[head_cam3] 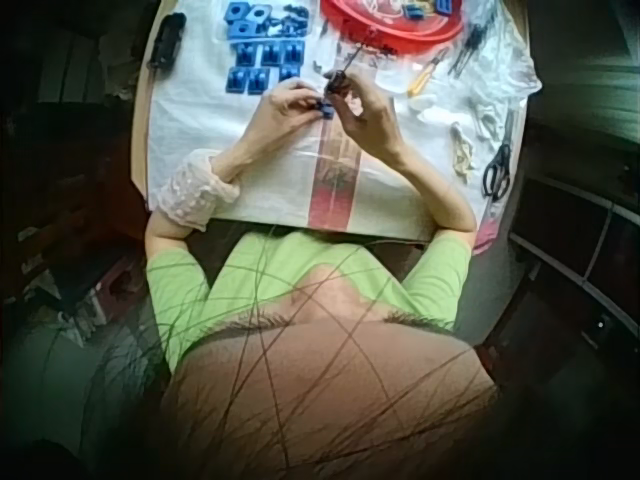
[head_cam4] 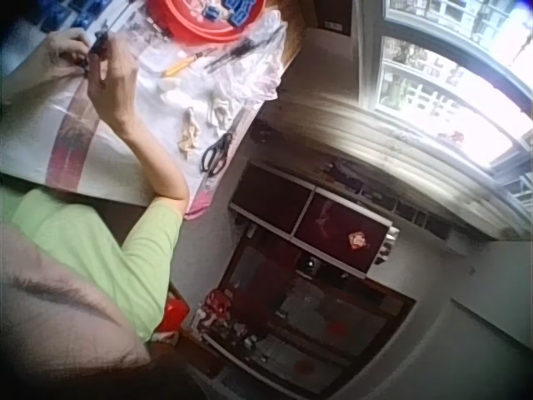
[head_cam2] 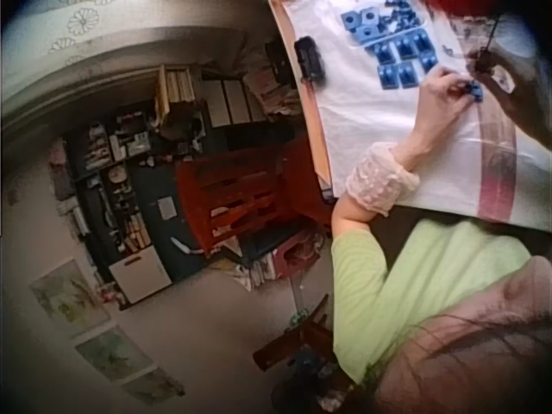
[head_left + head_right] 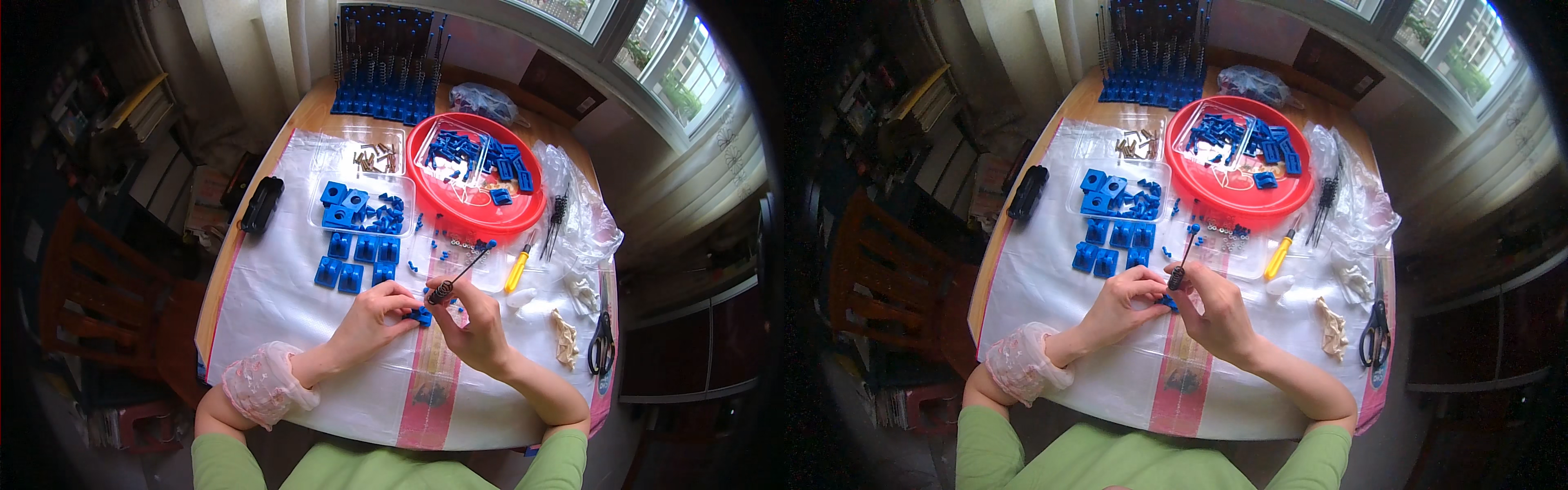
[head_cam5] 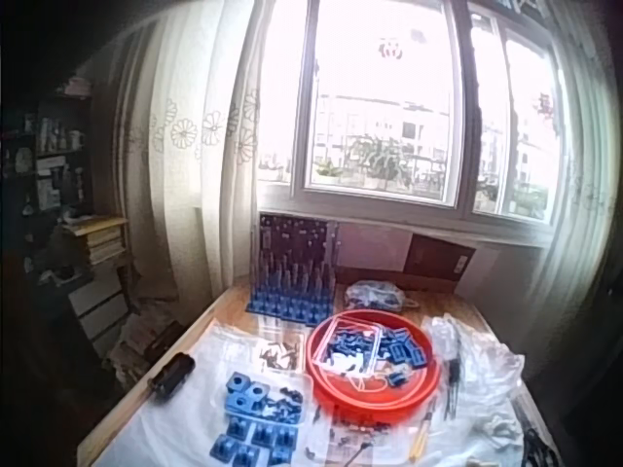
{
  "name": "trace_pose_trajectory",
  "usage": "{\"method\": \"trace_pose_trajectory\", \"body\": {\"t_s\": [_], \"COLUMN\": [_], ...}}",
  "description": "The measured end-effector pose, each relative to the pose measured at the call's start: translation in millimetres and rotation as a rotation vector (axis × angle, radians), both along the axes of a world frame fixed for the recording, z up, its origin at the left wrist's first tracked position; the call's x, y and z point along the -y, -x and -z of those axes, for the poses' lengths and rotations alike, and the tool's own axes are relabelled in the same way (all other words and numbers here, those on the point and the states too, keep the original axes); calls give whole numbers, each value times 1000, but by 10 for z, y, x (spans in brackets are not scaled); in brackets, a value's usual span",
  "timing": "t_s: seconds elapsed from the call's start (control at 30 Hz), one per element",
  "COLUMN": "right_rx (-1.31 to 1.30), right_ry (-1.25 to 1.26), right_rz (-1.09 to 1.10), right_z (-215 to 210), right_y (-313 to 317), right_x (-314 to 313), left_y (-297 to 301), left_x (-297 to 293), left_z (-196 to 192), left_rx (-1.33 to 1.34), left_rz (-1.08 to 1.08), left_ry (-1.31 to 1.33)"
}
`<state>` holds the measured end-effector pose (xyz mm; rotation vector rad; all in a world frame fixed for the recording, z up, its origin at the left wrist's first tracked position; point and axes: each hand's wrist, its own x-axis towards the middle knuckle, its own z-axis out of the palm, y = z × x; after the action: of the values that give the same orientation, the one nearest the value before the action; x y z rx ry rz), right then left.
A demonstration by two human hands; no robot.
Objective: Assembling small blue plastic components using glue and a metal tool on a workspace.
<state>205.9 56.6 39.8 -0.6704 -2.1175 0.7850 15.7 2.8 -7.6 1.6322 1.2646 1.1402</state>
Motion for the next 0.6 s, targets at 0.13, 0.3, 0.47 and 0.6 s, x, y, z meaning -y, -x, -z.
{"method": "trace_pose_trajectory", "body": {"t_s": [0.13, 0.3, 0.47, 0.6], "right_rx": [-5, 0, -2, 4], "right_ry": [-1, -9, 0, -23], "right_rz": [2, 10, 4, -16], "right_z": [10, 13, 3, -8], "right_y": [1, -2, 6, 11], "right_x": [0, -2, 3, -4], "left_y": [0, 0, 0, 0], "left_x": [3, 2, 6, 2], "left_z": [9, 4, -11, 5], "left_rx": [-1, 8, 4, 4], "left_rz": [-6, -7, -4, -3], "left_ry": [4, -2, -1, 3]}}
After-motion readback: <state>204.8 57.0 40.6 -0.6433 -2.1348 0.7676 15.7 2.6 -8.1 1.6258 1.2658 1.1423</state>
